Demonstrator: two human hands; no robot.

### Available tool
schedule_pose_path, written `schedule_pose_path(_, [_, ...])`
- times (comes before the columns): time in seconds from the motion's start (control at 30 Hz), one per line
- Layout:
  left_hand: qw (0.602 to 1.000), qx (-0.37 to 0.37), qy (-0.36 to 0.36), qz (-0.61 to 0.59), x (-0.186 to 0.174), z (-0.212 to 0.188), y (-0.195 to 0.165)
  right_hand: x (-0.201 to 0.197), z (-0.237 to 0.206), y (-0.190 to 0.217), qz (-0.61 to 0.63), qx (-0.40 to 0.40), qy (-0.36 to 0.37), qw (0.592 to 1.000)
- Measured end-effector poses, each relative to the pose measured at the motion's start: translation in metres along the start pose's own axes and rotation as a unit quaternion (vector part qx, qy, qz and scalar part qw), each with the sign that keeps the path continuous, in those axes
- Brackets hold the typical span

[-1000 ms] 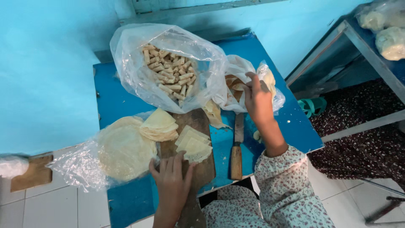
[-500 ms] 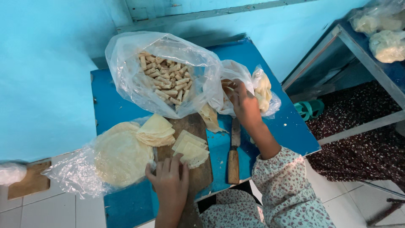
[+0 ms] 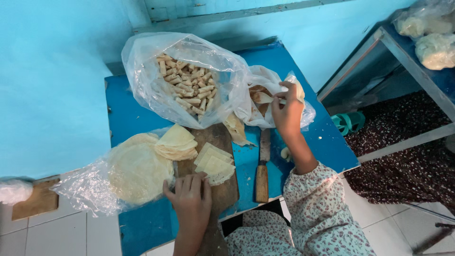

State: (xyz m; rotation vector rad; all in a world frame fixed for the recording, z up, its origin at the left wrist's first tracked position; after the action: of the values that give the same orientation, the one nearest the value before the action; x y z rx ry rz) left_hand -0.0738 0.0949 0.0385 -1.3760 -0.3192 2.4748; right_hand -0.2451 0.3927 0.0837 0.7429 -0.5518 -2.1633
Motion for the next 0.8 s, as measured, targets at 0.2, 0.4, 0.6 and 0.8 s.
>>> schedule_pose_path(0.2, [1.000, -0.004, -0.008, -0.013, -0.004, 0.000, -0.004, -0.011, 0.003, -0.002, -0.022, 0.013, -0.007, 1.000])
schedule_pose_path(0.4, [1.000, -0.002, -0.008, -0.014, 0.001, -0.001, -0.008, -0.019, 0.004, -0.014, -0.025, 0.020, -0.004, 0.999])
schedule_pose_path(0.6, [1.000, 0.004, -0.013, -0.015, 0.001, -0.002, -0.007, -0.017, 0.005, -0.015, -0.023, 0.019, -0.003, 1.000])
schedule_pose_path(0.8, [1.000, 0.002, -0.011, -0.014, -0.001, -0.003, -0.004, -0.017, 0.003, -0.013, -0.024, 0.037, -0.002, 0.999])
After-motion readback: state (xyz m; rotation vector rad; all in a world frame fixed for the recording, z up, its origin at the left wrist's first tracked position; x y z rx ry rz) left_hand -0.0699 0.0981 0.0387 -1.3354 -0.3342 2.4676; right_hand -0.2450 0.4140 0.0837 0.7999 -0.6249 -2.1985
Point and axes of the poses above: each hand's wrist, its own z-axis towards the middle knuckle, its own x-axis out of the palm, y = z × x, the point moved 7 cm from there along z, towards the middle knuckle, and after that the axes turned 9 degrees about z, right-handed, at the moved point
